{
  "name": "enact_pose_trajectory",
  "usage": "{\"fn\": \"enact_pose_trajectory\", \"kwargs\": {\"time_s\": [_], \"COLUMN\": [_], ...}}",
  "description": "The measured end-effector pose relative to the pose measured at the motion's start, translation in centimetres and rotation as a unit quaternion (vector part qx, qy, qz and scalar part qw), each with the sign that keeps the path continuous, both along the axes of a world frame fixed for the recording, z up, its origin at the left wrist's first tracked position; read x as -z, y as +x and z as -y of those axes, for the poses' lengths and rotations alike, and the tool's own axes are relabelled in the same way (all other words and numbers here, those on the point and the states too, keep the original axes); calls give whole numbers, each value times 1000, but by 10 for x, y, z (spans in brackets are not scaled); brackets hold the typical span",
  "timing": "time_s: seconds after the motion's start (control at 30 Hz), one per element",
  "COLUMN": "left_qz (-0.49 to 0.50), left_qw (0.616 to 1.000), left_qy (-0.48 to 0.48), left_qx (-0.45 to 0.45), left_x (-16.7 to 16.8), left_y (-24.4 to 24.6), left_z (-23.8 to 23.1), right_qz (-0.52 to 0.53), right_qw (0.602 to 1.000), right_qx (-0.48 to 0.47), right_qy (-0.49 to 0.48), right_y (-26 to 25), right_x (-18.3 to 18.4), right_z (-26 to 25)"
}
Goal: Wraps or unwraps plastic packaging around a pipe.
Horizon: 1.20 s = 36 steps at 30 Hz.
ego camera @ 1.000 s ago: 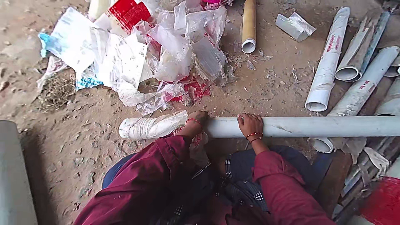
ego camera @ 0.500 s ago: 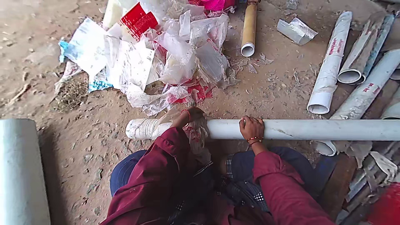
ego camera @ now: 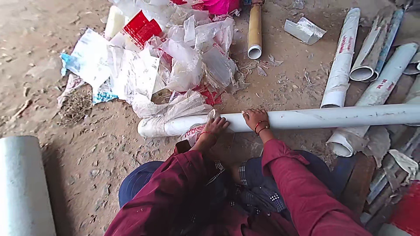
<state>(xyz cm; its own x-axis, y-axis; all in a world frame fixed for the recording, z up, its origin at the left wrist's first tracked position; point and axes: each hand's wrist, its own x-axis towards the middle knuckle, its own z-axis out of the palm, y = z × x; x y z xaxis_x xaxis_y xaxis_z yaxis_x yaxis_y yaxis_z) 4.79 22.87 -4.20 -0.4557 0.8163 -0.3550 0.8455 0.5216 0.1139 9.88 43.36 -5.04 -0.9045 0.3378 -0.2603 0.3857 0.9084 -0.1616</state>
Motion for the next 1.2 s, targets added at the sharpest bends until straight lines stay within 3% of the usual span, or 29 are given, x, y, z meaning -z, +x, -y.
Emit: {"fn": "enact_pose_trajectory", "kwargs": {"time_s": [0.1,0.33,0.43,0.5,0.6,0.67,0.77,0.9,1.0,1.13,1.2], "left_qz": [8,0,15,30,9,1,7,-36,-29,22,32], "left_qw": [1000,996,995,993,991,992,998,981,971,966,964], "left_qy": [-4,-52,-90,-109,-50,72,52,84,22,-128,-158], "left_qx": [19,-67,-37,34,123,105,46,171,236,222,209], "left_x": [5,1,-11,-13,-11,-5,-8,7,1,-13,-18], "left_y": [-17,-21,-25,-37,-52,-54,-54,-56,-55,-40,-34], "left_z": [-4,-24,-29,-29,-21,-9,-8,-13,-14,-7,0], "right_qz": [28,74,67,71,71,64,65,61,46,27,16], "right_qw": [1000,997,997,997,997,998,998,998,999,999,1000], "right_qx": [1,11,7,8,8,10,16,10,12,21,21], "right_qy": [7,16,23,24,22,18,13,24,19,5,8], "right_y": [-10,-26,-30,-31,-31,-30,-33,-31,-26,-21,-19], "right_x": [2,-5,-4,-1,-2,-3,-5,-3,-4,-3,0], "right_z": [-3,-7,-8,-10,-10,-9,-9,-8,-9,-10,-9]}}
